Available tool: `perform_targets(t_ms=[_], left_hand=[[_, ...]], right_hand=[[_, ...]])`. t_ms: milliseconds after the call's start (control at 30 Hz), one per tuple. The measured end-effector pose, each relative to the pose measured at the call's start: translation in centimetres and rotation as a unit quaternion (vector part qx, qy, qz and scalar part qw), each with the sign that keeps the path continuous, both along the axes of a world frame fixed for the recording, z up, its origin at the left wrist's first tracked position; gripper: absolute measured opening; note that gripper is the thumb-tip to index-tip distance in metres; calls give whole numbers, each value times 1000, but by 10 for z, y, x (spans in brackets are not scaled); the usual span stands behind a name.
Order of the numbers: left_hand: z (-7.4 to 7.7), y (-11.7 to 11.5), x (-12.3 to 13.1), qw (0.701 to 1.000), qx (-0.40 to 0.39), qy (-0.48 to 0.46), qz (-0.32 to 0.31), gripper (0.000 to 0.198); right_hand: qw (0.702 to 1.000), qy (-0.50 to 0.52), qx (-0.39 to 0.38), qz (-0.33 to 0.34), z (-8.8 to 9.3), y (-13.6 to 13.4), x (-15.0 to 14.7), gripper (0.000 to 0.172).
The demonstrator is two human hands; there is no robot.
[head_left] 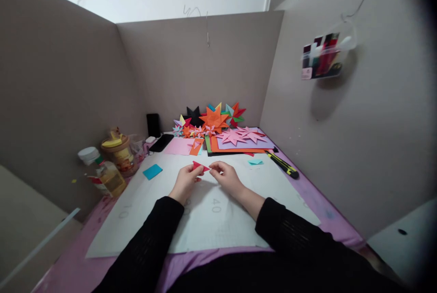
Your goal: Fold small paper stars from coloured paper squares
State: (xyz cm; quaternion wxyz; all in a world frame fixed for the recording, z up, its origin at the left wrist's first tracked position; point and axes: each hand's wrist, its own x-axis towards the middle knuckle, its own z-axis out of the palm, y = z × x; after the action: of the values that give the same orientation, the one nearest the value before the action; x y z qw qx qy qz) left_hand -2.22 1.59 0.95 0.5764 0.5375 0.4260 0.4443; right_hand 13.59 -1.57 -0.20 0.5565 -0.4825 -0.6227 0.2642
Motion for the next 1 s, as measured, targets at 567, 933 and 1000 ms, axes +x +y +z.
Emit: perform_targets(t_ms=[567, 933, 1000], left_hand=[[5, -1, -3, 981, 172, 91, -15, 30], [10, -7, -17, 918, 366, 141, -63, 8], [9, -7, -18, 920, 362, 135, -60, 9]], right_hand=[[994, -95, -31, 35, -5, 0, -5, 13], [993, 3, -42, 114, 1, 2, 7, 9], [991, 19, -43, 125, 2, 2, 7, 8]])
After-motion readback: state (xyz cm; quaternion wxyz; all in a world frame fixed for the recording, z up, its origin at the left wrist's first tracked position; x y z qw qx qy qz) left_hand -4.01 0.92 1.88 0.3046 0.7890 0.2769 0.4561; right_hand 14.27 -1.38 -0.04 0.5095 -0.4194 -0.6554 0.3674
